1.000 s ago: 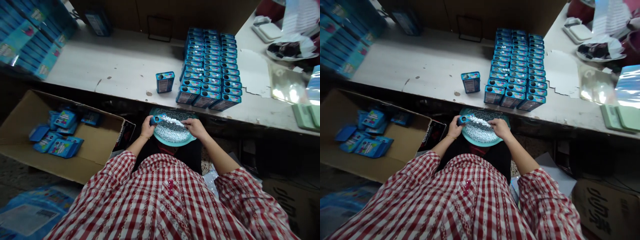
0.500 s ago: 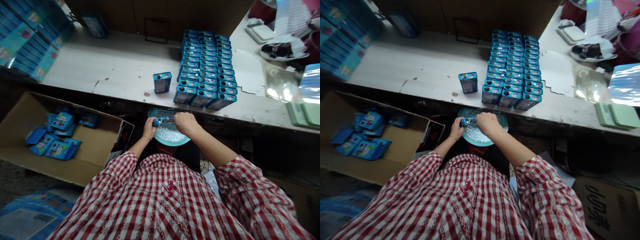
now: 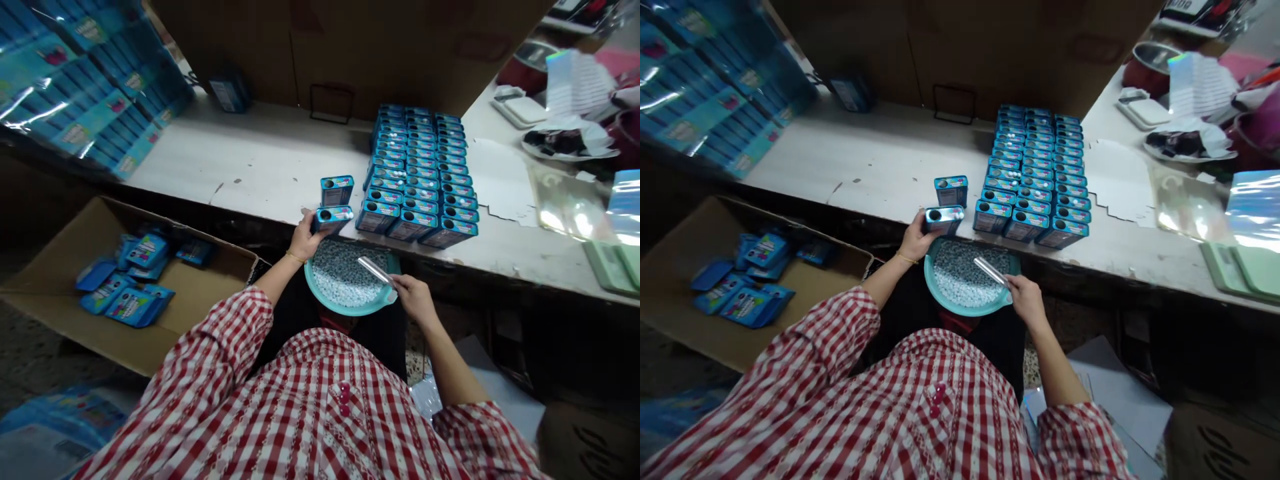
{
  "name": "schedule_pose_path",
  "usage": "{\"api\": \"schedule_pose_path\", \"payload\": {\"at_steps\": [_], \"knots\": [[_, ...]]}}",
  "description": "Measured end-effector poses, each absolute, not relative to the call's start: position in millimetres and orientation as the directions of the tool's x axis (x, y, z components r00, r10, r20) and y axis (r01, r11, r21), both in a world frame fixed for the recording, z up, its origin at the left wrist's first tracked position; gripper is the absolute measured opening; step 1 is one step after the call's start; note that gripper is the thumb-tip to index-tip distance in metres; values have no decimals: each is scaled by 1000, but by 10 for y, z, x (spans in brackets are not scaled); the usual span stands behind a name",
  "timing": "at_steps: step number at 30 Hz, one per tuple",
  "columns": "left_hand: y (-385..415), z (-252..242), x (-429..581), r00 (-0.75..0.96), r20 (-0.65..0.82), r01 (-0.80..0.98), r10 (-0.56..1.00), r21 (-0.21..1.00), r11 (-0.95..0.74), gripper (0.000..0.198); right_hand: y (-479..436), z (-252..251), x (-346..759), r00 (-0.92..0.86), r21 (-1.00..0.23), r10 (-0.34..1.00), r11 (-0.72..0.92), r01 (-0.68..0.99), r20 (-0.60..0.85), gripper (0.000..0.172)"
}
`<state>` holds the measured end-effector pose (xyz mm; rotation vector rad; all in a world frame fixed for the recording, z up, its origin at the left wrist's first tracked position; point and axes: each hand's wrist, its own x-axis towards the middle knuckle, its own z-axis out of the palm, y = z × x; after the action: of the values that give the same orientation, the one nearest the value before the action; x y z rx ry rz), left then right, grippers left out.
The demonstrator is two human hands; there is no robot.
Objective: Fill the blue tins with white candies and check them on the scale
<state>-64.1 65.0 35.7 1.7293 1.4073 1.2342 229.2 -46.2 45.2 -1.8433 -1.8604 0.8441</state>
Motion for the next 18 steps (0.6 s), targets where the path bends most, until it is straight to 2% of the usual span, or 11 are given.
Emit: {"api": "schedule_pose_path", "payload": {"at_steps": [5, 9, 12, 14, 16, 18], "knots": [[1117, 250, -571, -38, 248, 549, 968, 815, -187, 45, -567, 248, 2212, -113, -671, 969, -67, 738, -222, 35], [1227, 178, -389, -105, 227, 606, 968, 787, -119, 56, -618, 82, 2230, -150, -695, 957, -69, 716, -249, 36], [1245, 182, -317, -123, 204, 642, 971, 762, -79, 55, -570, -59, 2224, -138, -684, 948, -103, 722, -288, 39], [1183, 197, -466, -171, 284, 640, 943, 760, -113, 54, -509, -143, 2195, -127, -669, 938, -130, 732, -322, 42], [1016, 196, -844, -251, 442, 641, 861, 742, -195, 50, -457, -215, 2161, -117, -652, 931, -149, 743, -346, 45], [778, 141, -1434, -447, 505, 632, 739, 762, -139, 42, -422, -274, 2140, -112, -638, 928, -153, 755, -356, 45]]}}
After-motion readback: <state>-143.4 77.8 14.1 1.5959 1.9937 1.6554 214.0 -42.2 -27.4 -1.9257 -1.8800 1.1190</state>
